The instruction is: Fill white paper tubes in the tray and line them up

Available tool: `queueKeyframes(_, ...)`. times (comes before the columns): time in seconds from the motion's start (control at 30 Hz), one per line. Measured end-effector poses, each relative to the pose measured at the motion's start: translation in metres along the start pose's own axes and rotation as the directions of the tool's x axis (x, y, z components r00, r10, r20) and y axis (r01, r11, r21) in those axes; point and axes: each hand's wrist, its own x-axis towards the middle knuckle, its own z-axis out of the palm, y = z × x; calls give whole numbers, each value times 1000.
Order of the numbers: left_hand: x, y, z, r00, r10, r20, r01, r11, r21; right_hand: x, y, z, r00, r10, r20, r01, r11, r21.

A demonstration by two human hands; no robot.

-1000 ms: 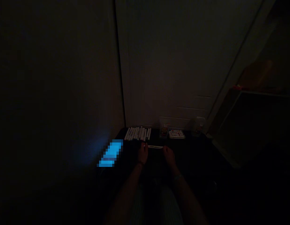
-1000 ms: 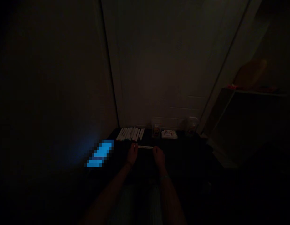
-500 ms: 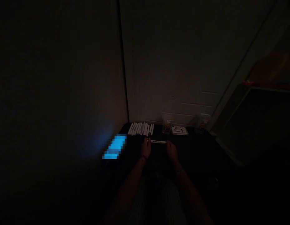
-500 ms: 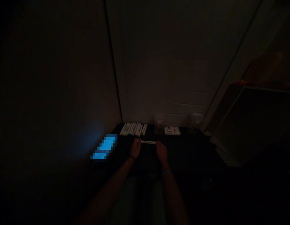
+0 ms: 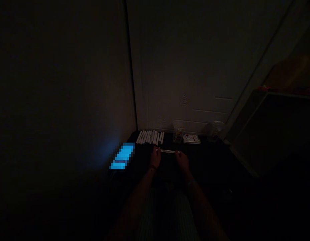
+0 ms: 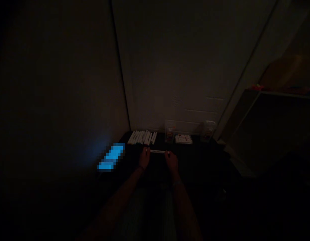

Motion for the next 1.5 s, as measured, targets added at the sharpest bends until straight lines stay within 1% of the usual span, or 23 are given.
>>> queueKeyframes(0.2, 0, 1, 0, 1000, -5, -16, 6, 1000, 11, 0, 0, -1, 1000, -7, 16, 7, 1000, 0)
queueKeyframes(0.43, -1, 5, -2, 999, -45, -1, 45, 999, -3, -1, 2, 1, 999, -27, -18, 27, 999, 19)
queueKeyframes(0.7, -1, 4, -2, 1000, -3, 1, 3, 1000, -2, -4, -3, -2, 998, -64, -22, 65, 996, 64)
queueKeyframes(0.83, -2, 6, -2, 1000, -17, 5, 17, 1000, -11, -5, -5, -5, 999, -47, -9, 47, 998, 42)
queueKeyframes(0.97, -1, 6, -2, 999, -37, 4, 37, 999, 19, -4, -5, -4, 999, -39, -4, 39, 999, 37)
queueKeyframes(1.07, -1, 4, -1, 1000, -18, 7, 18, 999, 35, -4, -5, -4, 999, -39, -16, 39, 999, 30)
queueKeyframes(1.2, -1, 1, 0, 1000, 7, -1, -7, 1000, 26, -4, -5, -3, 999, -34, -2, 34, 999, 28)
queueKeyframes(1.37, 0, -1, 1, 1000, 3, 7, -3, 1000, 30, -4, -5, -3, 1000, -20, -11, 20, 1000, 22)
queueKeyframes(1.5, 0, 0, 1, 1000, 3, -3, -3, 1000, 23, -4, -5, -4, 999, -32, -10, 32, 999, 41)
